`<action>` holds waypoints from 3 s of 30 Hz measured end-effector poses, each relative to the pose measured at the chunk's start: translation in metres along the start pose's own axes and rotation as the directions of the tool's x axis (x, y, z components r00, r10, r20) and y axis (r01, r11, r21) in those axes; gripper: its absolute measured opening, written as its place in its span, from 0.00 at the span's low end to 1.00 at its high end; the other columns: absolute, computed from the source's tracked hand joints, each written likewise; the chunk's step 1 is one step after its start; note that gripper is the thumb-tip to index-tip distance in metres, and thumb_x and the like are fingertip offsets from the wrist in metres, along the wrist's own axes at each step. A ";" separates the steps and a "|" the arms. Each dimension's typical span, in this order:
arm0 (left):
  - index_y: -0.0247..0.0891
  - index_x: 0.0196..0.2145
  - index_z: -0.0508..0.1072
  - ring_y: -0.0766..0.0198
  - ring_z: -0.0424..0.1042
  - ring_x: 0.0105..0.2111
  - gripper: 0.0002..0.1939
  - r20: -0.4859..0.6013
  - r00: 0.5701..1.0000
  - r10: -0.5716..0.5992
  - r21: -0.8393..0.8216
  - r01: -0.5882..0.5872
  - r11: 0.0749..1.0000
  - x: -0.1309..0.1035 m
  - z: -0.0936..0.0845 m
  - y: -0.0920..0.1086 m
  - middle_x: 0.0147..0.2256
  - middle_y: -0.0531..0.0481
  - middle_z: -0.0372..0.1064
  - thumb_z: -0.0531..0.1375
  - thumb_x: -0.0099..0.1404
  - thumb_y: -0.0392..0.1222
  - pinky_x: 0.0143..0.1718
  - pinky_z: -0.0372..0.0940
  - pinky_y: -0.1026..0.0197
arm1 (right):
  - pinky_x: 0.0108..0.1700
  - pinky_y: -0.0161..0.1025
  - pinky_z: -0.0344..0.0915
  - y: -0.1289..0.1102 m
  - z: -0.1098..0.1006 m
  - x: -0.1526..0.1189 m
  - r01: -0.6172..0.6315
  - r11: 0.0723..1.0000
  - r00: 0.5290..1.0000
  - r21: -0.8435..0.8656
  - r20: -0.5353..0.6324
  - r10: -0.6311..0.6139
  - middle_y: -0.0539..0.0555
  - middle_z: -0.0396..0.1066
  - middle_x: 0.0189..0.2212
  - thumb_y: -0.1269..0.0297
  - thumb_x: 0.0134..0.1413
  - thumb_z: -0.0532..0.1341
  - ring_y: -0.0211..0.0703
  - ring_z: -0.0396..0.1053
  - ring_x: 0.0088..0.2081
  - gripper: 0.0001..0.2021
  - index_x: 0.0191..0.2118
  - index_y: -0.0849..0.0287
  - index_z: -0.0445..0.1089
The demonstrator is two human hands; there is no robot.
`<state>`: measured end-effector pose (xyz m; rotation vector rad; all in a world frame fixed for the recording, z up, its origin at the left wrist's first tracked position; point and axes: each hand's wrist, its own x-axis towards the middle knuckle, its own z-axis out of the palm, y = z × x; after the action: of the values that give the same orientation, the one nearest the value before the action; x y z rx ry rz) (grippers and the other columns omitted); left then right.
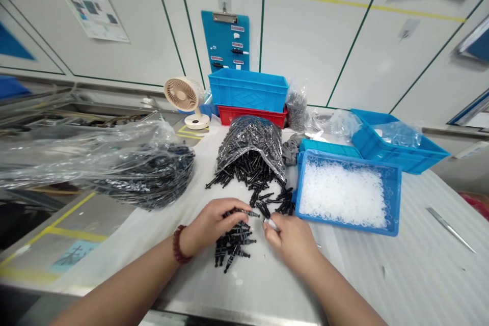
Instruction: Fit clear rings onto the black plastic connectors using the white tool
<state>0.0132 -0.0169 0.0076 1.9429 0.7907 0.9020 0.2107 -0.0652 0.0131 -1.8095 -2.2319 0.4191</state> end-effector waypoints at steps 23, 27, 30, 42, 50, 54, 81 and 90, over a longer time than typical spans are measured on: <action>0.45 0.46 0.69 0.64 0.67 0.34 0.16 0.179 0.981 -0.079 0.785 -0.094 0.613 0.021 0.009 -0.016 0.43 0.50 0.62 0.49 0.65 0.32 0.33 0.61 0.65 | 0.24 0.33 0.49 0.005 0.005 0.004 0.020 0.997 1.000 0.078 -0.010 -0.019 0.47 0.61 0.18 0.56 0.57 0.44 0.38 0.59 0.21 0.14 0.24 0.55 0.55; 0.42 0.40 0.71 0.62 0.67 0.32 0.11 0.224 0.965 -0.135 0.872 -0.136 0.470 0.024 0.006 -0.007 0.36 0.49 0.62 0.51 0.64 0.33 0.30 0.61 0.64 | 0.26 0.34 0.51 0.006 0.006 0.005 0.019 0.994 1.000 0.110 -0.005 -0.019 0.49 0.65 0.21 0.56 0.58 0.44 0.40 0.62 0.23 0.15 0.27 0.55 0.60; 0.39 0.37 0.69 0.62 0.67 0.31 0.08 0.255 0.953 -0.161 0.892 -0.168 0.420 0.025 0.004 -0.004 0.34 0.49 0.63 0.51 0.64 0.32 0.29 0.61 0.64 | 0.29 0.35 0.55 0.006 0.005 0.005 0.024 0.985 1.000 0.170 -0.024 -0.020 0.51 0.68 0.25 0.58 0.57 0.44 0.42 0.65 0.26 0.13 0.36 0.56 0.62; 0.37 0.33 0.64 0.66 0.64 0.25 0.03 -0.131 0.988 -0.087 0.410 0.134 0.902 0.019 0.000 -0.006 0.25 0.54 0.64 0.53 0.59 0.36 0.29 0.59 0.65 | 0.27 0.33 0.55 0.010 0.002 0.004 0.107 0.975 0.992 0.195 -0.094 -0.090 0.49 0.64 0.21 0.61 0.57 0.44 0.39 0.62 0.24 0.12 0.27 0.55 0.59; 0.36 0.30 0.61 0.68 0.64 0.24 0.05 -0.044 0.990 -0.137 -0.149 0.129 0.980 0.009 0.001 0.004 0.22 0.55 0.64 0.52 0.60 0.40 0.29 0.59 0.66 | 0.26 0.32 0.53 0.006 -0.002 0.003 0.097 0.974 0.995 0.202 -0.025 -0.094 0.47 0.58 0.19 0.61 0.57 0.44 0.36 0.56 0.22 0.13 0.24 0.56 0.54; 0.36 0.29 0.63 0.68 0.64 0.26 0.04 -0.004 0.991 -0.136 -0.121 0.135 0.984 0.007 0.002 0.005 0.24 0.53 0.67 0.54 0.60 0.39 0.29 0.59 0.66 | 0.26 0.33 0.52 0.004 -0.003 0.002 0.085 0.974 0.996 0.211 0.010 -0.089 0.47 0.56 0.19 0.61 0.57 0.43 0.36 0.54 0.22 0.12 0.24 0.56 0.52; 0.37 0.35 0.68 0.66 0.70 0.33 0.04 0.247 0.965 0.082 0.331 -0.164 0.929 0.000 0.011 -0.004 0.32 0.51 0.71 0.56 0.63 0.38 0.37 0.63 0.67 | 0.24 0.33 0.44 -0.006 0.005 -0.001 0.125 0.992 0.991 -0.023 0.056 -0.124 0.48 0.62 0.18 0.65 0.54 0.49 0.36 0.58 0.21 0.10 0.24 0.57 0.60; 0.38 0.41 0.70 0.66 0.71 0.37 0.08 0.209 0.970 0.123 0.292 -0.182 0.939 0.000 0.008 -0.005 0.38 0.50 0.73 0.55 0.64 0.39 0.41 0.63 0.68 | 0.26 0.32 0.48 -0.003 0.002 -0.001 0.131 0.988 0.989 0.087 0.060 -0.136 0.49 0.63 0.21 0.63 0.56 0.47 0.37 0.60 0.24 0.11 0.25 0.57 0.59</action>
<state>0.0189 -0.0179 0.0001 2.3541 0.7088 0.6996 0.2076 -0.0673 0.0126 -1.6161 -2.3266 0.5433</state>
